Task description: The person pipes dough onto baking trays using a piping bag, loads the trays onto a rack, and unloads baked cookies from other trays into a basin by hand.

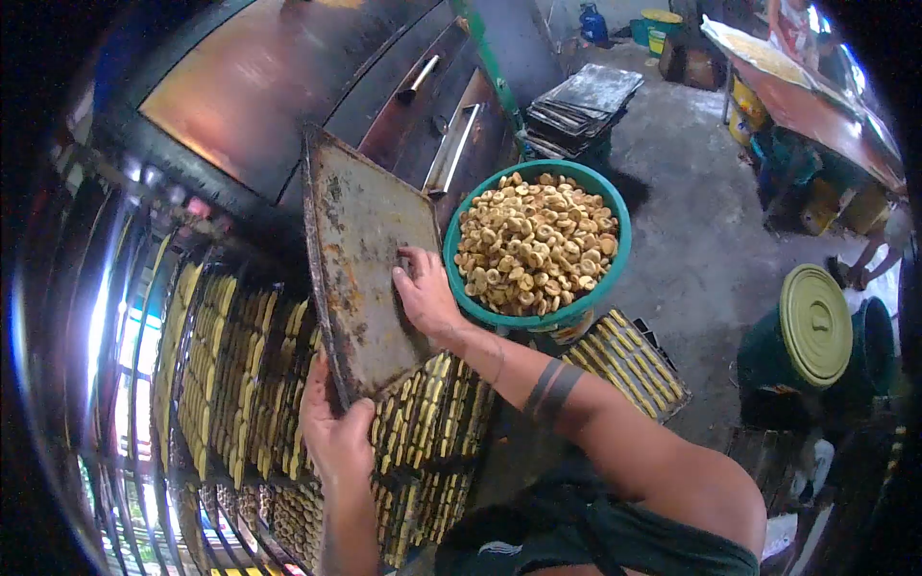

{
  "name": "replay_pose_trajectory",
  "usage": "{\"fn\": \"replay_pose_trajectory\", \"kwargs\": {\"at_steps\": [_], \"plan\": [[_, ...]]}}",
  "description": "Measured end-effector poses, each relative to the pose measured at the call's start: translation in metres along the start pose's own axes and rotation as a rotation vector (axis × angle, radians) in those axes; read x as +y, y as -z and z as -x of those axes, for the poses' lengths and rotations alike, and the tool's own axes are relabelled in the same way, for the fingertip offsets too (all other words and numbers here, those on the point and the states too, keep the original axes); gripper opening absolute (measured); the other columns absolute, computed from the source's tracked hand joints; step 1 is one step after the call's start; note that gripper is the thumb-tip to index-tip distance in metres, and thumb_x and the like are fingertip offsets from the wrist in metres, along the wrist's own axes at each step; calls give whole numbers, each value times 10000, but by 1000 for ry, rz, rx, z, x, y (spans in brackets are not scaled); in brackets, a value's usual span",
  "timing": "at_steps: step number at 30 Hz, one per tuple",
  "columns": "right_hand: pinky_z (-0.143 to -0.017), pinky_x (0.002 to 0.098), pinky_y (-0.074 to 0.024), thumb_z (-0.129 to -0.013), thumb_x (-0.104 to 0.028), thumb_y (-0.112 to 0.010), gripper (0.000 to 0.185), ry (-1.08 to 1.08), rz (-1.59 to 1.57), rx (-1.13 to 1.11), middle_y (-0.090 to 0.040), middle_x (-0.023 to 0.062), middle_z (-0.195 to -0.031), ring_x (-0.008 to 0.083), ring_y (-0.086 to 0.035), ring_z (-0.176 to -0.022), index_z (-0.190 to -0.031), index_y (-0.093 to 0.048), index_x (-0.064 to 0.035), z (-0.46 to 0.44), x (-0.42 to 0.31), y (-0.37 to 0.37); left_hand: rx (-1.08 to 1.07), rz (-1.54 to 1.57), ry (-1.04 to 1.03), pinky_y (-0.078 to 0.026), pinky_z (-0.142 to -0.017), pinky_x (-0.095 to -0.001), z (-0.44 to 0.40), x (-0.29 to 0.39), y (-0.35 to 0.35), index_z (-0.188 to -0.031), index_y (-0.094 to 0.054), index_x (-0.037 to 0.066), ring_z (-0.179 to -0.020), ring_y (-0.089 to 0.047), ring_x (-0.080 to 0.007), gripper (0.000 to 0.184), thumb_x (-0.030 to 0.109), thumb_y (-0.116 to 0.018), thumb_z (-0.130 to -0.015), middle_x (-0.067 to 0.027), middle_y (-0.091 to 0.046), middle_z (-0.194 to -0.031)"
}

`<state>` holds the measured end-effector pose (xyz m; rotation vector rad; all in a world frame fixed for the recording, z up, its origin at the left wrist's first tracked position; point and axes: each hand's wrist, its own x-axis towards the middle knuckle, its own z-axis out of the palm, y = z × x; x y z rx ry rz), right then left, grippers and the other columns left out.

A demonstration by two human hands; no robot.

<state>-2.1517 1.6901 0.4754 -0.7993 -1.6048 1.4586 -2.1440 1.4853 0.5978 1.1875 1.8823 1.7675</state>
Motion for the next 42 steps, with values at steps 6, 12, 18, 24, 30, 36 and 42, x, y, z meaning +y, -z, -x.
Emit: {"fn": "replay_pose_trajectory", "kwargs": {"at_steps": [6, 12, 18, 24, 30, 36, 42], "plan": [[-1026, 406, -360, -854, -439, -605, 673, 129, 27, -358, -412, 198, -1334, 357, -432, -1217, -1403, -359, -138, 103, -18, 27, -8, 236, 4, -386, -1002, -336, 76, -21, 67, -1341, -429, 2, -1165, -505, -221, 706, -177, -454, -659, -126, -492, -1306], [-961, 404, -415, -771, -478, -668, 806, -57, 429, 78, -446, 259, -1253, 361, -529, -1073, -1405, -353, -92, 253, -19, 56, -367, 482, 213, -401, -998, -368, 139, -51, 89, -1365, -385, 1, -1167, -508, -261, 735, -184, -412, -654, -154, -495, -1294], [-917, 309, -417, -840, -565, -585, 731, -121, -410, 564, -561, 115, -1206, 192, -533, -1060, -1292, -472, -2, 471, -77, 94, -1193, 161, -103, -434, -936, -323, 224, -37, 39, -1354, -455, 51, -1086, -562, -225, 713, -112, -482, -661, -116, -559, -1225], [-613, 349, -502, -734, -205, -664, 244, -876, 40, 989, -654, 84, -743, 184, -621, -682, -953, -683, -101, 681, -67, 102, -2067, -30, -706, -439, -955, -378, 344, -32, -8, -1370, -446, 180, -1148, -524, -336, 742, 207, -760, -699, -173, -509, -1295], [-608, 412, -506, -662, -214, -645, 332, -1245, 177, 999, -647, 183, -772, 286, -639, -669, -862, -647, 50, 872, 7, 152, -1928, -124, -425, -397, -1005, -360, 403, -76, -40, -1342, -460, 91, -1235, -471, -289, 608, 108, -701, -784, -167, -475, -1339], [-722, 428, -510, -700, -113, -563, 295, -1280, 731, 934, -655, 229, -903, 369, -642, -837, -949, -668, 7, 1042, 91, 192, -1816, -800, 197, -436, -940, -354, 417, -171, -22, -1362, -412, 26, -1205, -510, -238, 541, 177, -617, -884, -185, -459, -1373], [-775, 431, -512, -713, -105, -555, 305, -1312, 579, 886, -659, 215, -939, 374, -638, -877, -985, -682, -48, 1213, 249, 217, -1550, -1053, 834, -439, -918, -393, 414, -268, 110, -1344, -436, 87, -1113, -546, -269, 526, 267, -594, -876, -121, -544, -1240]]}}
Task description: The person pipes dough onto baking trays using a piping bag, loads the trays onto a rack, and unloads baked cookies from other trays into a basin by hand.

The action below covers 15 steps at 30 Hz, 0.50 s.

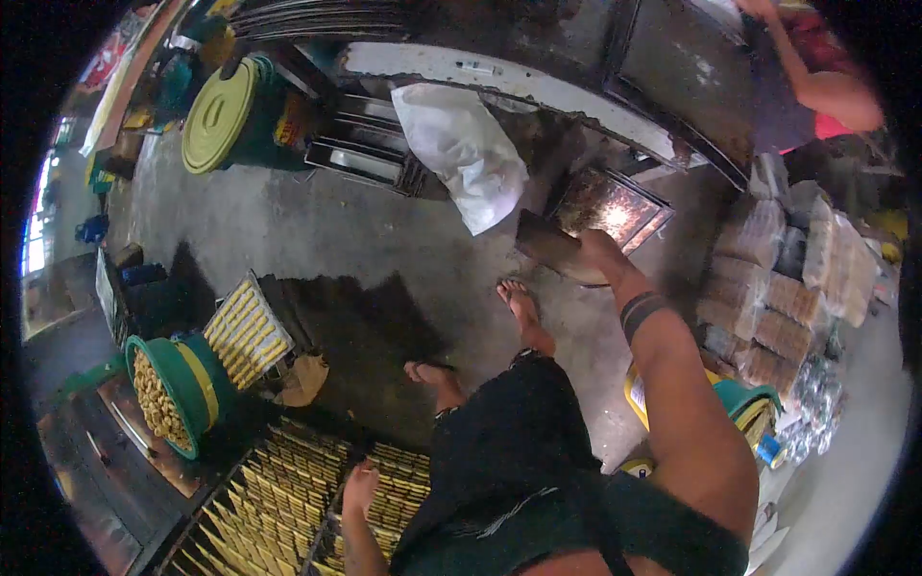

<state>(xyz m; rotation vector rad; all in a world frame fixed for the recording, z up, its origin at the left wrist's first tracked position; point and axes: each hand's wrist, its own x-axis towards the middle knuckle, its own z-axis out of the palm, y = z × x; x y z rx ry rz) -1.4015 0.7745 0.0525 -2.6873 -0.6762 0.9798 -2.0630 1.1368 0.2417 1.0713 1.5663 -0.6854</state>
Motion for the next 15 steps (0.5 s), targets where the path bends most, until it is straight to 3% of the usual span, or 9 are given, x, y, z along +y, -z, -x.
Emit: {"fn": "replay_pose_trajectory", "kwargs": {"at_steps": [1, 2, 4, 7, 10, 13, 15], "plan": [[-778, 432, -513, -714, -105, -557, 308, -44, 5, -11, -661, 212, -937, 370, -641, -879, -990, -684, -58, -12, 26, -16, -29, 47, 82, -437, -926, -404, 20, -9, -6, -1339, -438, 104, -1116, -539, -272, 522, 298, -589, -879, -108, -551, -1217], [-779, 432, -513, -712, -102, -561, 316, -56, 217, -58, -664, 208, -933, 366, -643, -880, -1001, -684, -70, -13, 34, -9, -44, 71, 157, -434, -933, -415, 42, -13, -14, -1333, -441, 122, -1118, -532, -274, 518, 329, -584, -881, -96, -557, -1193], [-779, 431, -516, -712, -83, -570, 351, -61, 234, -143, -668, 200, -924, 359, -648, -881, -1048, -672, -95, -15, 62, -9, -10, 106, 276, -464, -910, -421, 91, -6, -36, -1326, -450, 140, -1068, -561, -254, 555, 357, -656, -858, -87, -572, -1146], [-795, 429, -515, -737, -69, -562, 361, -21, 252, -65, -665, 199, -952, 364, -643, -910, -1085, -655, -101, -22, 103, -19, -1, 292, 280, -507, -830, -407, 123, -16, -39, -1327, -450, 116, -976, -605, -251, 587, 353, -680, -842, -90, -594, -1096], [-843, 428, -497, -760, -68, -549, 366, -352, 107, 55, -647, 186, -1030, 365, -619, -961, -1112, -640, -110, -5, 77, 16, 51, 201, 337, -521, -749, -402, 114, -27, -34, -1312, -464, 91, -915, -630, -255, 546, 333, -655, -862, -89, -616, -1033], [-881, 423, -477, -770, -108, -567, 365, -380, 124, 567, -620, 165, -1088, 350, -588, -1013, -1129, -629, -129, 31, 74, -6, 17, 201, 64, -480, -755, -343, 72, 8, -34, -1307, -466, 57, -891, -582, -200, 485, 294, -595, -904, -67, -593, -1068], [-910, 423, -455, -762, -208, -626, 458, -458, -27, 381, -587, 105, -1156, 316, -540, -1113, -1216, -568, -204, 60, 78, -27, -31, 281, -208, -453, -759, -303, 45, 54, -44, -1304, -468, 35, -876, -550, -162, 448, 268, -554, -932, -53, -578, -1091]]}}
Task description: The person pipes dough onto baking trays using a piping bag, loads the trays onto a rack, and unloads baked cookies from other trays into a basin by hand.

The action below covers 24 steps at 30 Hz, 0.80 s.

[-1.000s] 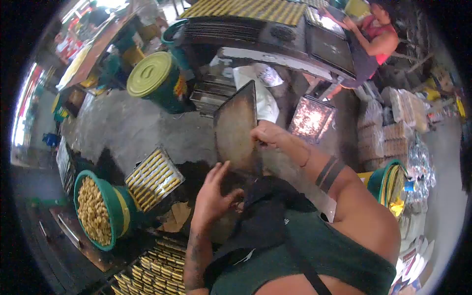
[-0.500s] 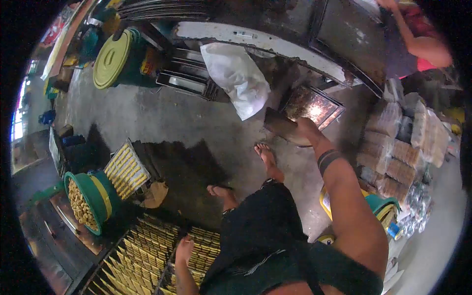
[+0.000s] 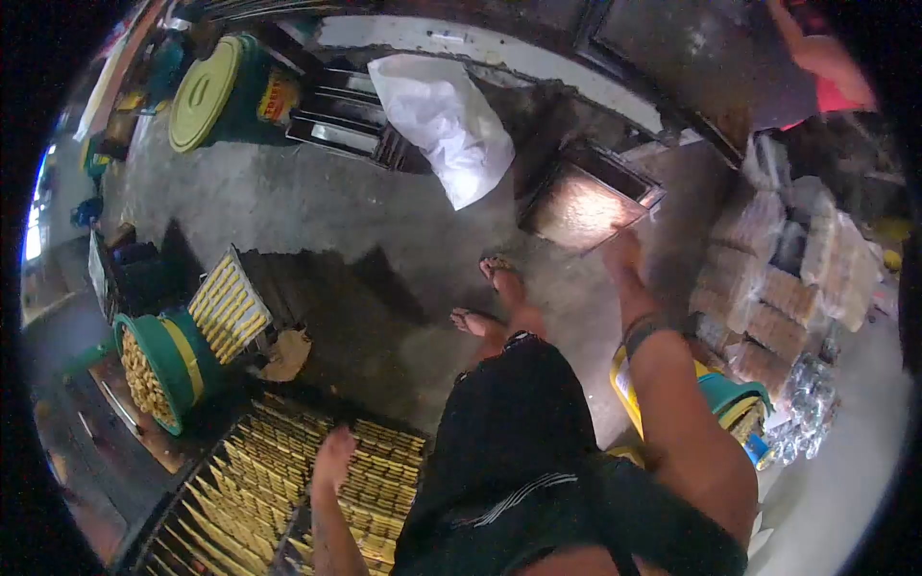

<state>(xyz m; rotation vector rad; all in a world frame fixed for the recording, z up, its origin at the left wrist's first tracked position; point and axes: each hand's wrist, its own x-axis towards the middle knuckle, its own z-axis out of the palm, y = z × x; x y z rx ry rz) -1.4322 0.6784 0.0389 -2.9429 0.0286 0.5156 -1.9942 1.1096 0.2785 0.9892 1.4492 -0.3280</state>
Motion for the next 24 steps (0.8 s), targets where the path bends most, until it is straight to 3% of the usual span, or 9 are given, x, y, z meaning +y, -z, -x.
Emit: {"fn": "replay_pose_trajectory", "kwargs": {"at_steps": [4, 6, 9, 10, 12, 16, 18, 20, 24], "plan": [[-891, 419, -462, -747, -176, -630, 397, 292, -126, -65, -612, 144, -1094, 327, -563, -1038, -1141, -604, -127, 100, 29, 15, 66, -78, -306, -417, -695, -241, -15, 64, -40, -1354, -423, 47, -836, -538, -105, 525, 272, -595, -911, -41, -586, -1053], [-862, 424, -467, -789, -222, -588, 343, 461, 269, -205, -622, 144, -1070, 315, -576, -1003, -1108, -612, -99, 126, 25, 39, 187, -25, -360, -430, -740, -247, -3, 55, -42, -1342, -442, 55, -878, -566, -130, 516, 261, -604, -898, -65, -606, -1088], [-747, 479, -494, -838, -186, -506, 193, 816, 416, -232, -628, 198, -903, 371, -608, -843, -881, -646, -59, 116, 44, 24, 195, 100, -309, -443, -815, -277, 7, -20, -28, -1332, -462, 72, -985, -577, -160, 506, 247, -606, -880, -85, -611, -1135], [-739, 457, -496, -842, -178, -512, 179, 736, 471, -261, -632, 177, -882, 356, -608, -826, -894, -640, -63, 115, 38, 29, 198, 120, -286, -454, -822, -299, 1, -59, -24, -1306, -493, 75, -1000, -585, -178, 487, 241, -611, -863, -87, -614, -1143], [-687, 407, -501, -857, -180, -512, 163, 1035, 643, -307, -638, 133, -879, 318, -611, -778, -923, -634, -95, 74, 39, 27, 298, 117, -204, -475, -823, -337, 2, -148, -26, -1254, -548, 74, -1025, -601, -226, 461, 242, -612, -830, -108, -623, -1151], [-624, 390, -481, -859, -251, -531, 198, 616, 140, -742, -615, 117, -845, 287, -594, -730, -946, -621, -97, 15, -71, 46, 500, -365, 84, -489, -829, -379, -56, -350, -40, -1163, -601, 44, -1018, -611, -327, 454, 282, -600, -777, -185, -640, -1087], [-592, 382, -471, -860, -286, -540, 224, 521, 76, -822, -604, 109, -827, 271, -586, -707, -958, -614, -98, 12, -139, 58, 630, -245, 159, -488, -826, -394, -59, -416, -57, -1140, -609, 43, -1005, -611, -341, 444, 278, -607, -763, -206, -643, -1052], [-560, 374, -461, -861, -321, -549, 253, 531, 95, -848, -592, 100, -810, 255, -577, -683, -969, -607, -100, 15, -202, 64, 977, 323, 204, -488, -807, -408, -36, -391, -72, -1120, -617, 47, -980, -619, -344, 420, 257, -621, -756, -218, -642, -1033], [-497, 357, -442, -864, -391, -567, 318, 644, 215, -863, -569, 84, -776, 223, -560, -635, -992, -594, -102, 70, -317, 91, 1614, 738, 49, -471, -781, -411, 83, -331, -25, -1056, -596, -10, -913, -620, -358, 346, 217, -618, -796, -225, -638, -964]]}}
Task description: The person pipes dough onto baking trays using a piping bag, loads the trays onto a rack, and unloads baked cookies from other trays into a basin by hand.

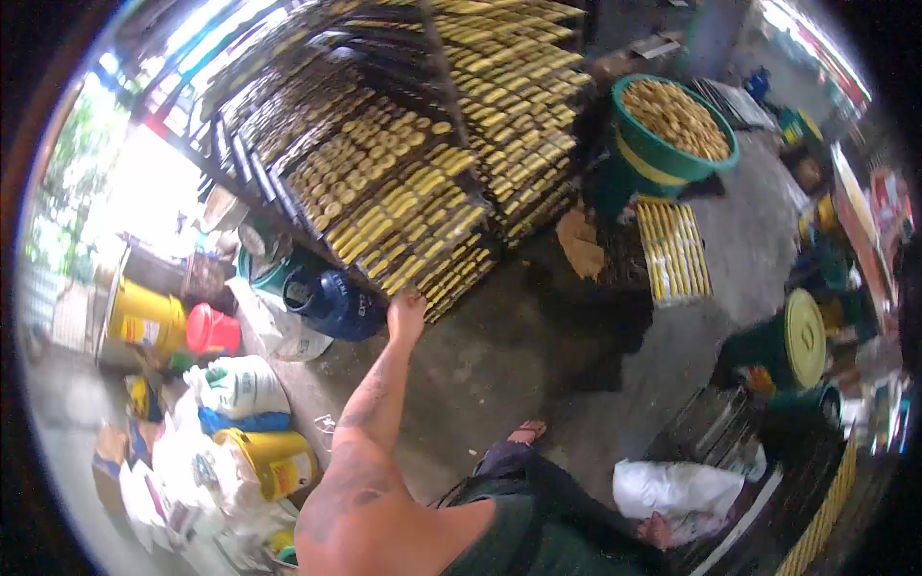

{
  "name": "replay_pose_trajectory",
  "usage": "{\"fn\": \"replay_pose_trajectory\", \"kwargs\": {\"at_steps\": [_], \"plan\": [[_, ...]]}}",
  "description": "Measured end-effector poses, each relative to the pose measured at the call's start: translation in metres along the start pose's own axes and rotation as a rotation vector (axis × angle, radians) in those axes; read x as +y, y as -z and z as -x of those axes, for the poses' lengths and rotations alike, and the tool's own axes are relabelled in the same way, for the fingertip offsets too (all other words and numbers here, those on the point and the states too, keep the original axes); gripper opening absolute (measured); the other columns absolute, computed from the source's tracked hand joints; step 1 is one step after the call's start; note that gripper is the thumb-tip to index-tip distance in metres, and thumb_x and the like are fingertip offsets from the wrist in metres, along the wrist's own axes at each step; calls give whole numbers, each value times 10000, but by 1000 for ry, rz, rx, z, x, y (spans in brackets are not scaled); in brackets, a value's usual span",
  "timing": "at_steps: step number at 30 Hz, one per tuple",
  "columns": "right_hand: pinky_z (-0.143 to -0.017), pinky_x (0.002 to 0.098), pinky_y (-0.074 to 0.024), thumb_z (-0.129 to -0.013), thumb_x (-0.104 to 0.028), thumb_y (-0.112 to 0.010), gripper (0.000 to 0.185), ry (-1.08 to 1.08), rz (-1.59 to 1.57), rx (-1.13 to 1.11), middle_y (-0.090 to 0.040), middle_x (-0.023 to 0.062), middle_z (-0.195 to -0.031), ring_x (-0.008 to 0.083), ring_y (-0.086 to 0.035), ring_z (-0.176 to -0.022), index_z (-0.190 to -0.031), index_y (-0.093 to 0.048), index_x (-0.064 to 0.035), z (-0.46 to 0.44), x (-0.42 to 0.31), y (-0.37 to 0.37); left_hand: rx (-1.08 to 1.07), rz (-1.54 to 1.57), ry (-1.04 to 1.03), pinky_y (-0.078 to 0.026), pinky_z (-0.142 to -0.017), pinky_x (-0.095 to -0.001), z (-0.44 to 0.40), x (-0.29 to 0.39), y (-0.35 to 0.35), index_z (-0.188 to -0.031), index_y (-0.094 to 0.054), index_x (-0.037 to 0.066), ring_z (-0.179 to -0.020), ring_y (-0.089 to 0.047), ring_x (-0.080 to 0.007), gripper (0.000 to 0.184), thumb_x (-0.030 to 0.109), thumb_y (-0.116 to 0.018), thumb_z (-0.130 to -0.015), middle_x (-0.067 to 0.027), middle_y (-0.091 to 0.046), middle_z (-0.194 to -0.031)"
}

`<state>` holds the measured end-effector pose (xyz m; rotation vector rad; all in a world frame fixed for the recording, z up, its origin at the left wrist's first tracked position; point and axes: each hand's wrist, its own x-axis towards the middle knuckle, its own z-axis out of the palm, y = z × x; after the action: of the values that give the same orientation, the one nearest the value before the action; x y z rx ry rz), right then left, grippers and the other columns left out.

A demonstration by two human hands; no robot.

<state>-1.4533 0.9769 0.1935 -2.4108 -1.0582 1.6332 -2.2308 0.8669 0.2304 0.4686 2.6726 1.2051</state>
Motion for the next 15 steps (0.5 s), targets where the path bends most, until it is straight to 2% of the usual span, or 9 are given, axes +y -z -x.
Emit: {"fn": "replay_pose_trajectory", "kwargs": {"at_steps": [1, 2, 3, 4, 5, 8, 11, 12, 15], "plan": [[-481, 353, -437, -864, -409, -572, 335, 41, 28, -19, -564, 80, -768, 215, -556, -623, -998, -591, -102, -8, -21, 2, 329, 68, -26, -466, -770, -408, -25, 9, 12, -1016, -569, -26, -849, -619, -349, 342, 250, -612, -818, -203, -637, -907], [-455, 332, -389, -863, -398, -556, 343, 352, -38, -12, -553, 75, -878, 219, -543, -612, -1091, -550, -142, -65, 0, 13, 470, 263, 26, -468, -756, -406, -62, 2, 28, -994, -543, -27, -810, -617, -326, 330, 260, -599, -840, -193, -634, -878], [-451, 326, -386, -859, -374, -561, 350, 306, -50, -8, -549, 79, -921, 220, -546, -617, -1121, -533, -143, -61, -32, 12, 768, 342, 49, -467, -739, -401, -84, 29, 54, -964, -535, -27, -810, -618, -307, 254, 185, -595, -839, -178, -631, -872], [-447, 321, -383, -856, -349, -567, 363, 258, -69, -8, -545, 83, -964, 220, -549, -621, -1151, -516, -143, -54, -71, 5, 802, 584, 223, -489, -729, -409, -128, 19, 72, -954, -531, -39, -805, -619, -316, 208, 130, -569, -840, -180, -618, -862], [-443, 315, -380, -852, -325, -573, 382, 209, -85, 1, -542, 87, -1008, 221, -551, -626, -1181, -499, -144, -34, -113, -1, 819, 831, 401, -510, -719, -417, -161, 2, 87, -944, -527, -52, -800, -620, -325, 164, 75, -543, -841, -181, -605, -852], [-440, 289, -393, -819, -240, -622, 391, 289, 4, -69, -598, 77, -926, 198, -573, -587, -1180, -525, -124, -32, -169, -7, 776, 1472, 673, -557, -712, -495, -187, 23, 118, -959, -489, -64, -730, -602, -366, 145, 49, -488, -869, -190, -577, -821], [-439, 275, -394, -809, -210, -613, 378, 335, 162, -105, -619, 58, -865, 167, -581, -559, -1161, -551, -86, -31, -197, -16, 607, 1666, 537, -583, -706, -520, -198, 11, 117, -937, -480, -98, -741, -615, -375, 151, 13, -436, -845, -220, -549, -824], [-441, 274, -396, -809, -206, -610, 377, 346, 220, -79, -619, 60, -874, 164, -584, -572, -1160, -553, -79, -18, -203, -22, 580, 1557, 484, -582, -684, -509, -212, -6, 107, -938, -461, -92, -760, -621, -382, 150, 13, -436, -834, -204, -538, -806], [-453, 271, -402, -811, -193, -608, 391, 332, 310, -70, -608, 54, -865, 163, -592, -616, -1174, -541, -66, 2, -217, -25, 480, 1657, 298, -587, -680, -480, -173, 5, 102, -928, -449, -83, -792, -625, -385, 143, 1, -436, -814, -182, -532, -808]]}}
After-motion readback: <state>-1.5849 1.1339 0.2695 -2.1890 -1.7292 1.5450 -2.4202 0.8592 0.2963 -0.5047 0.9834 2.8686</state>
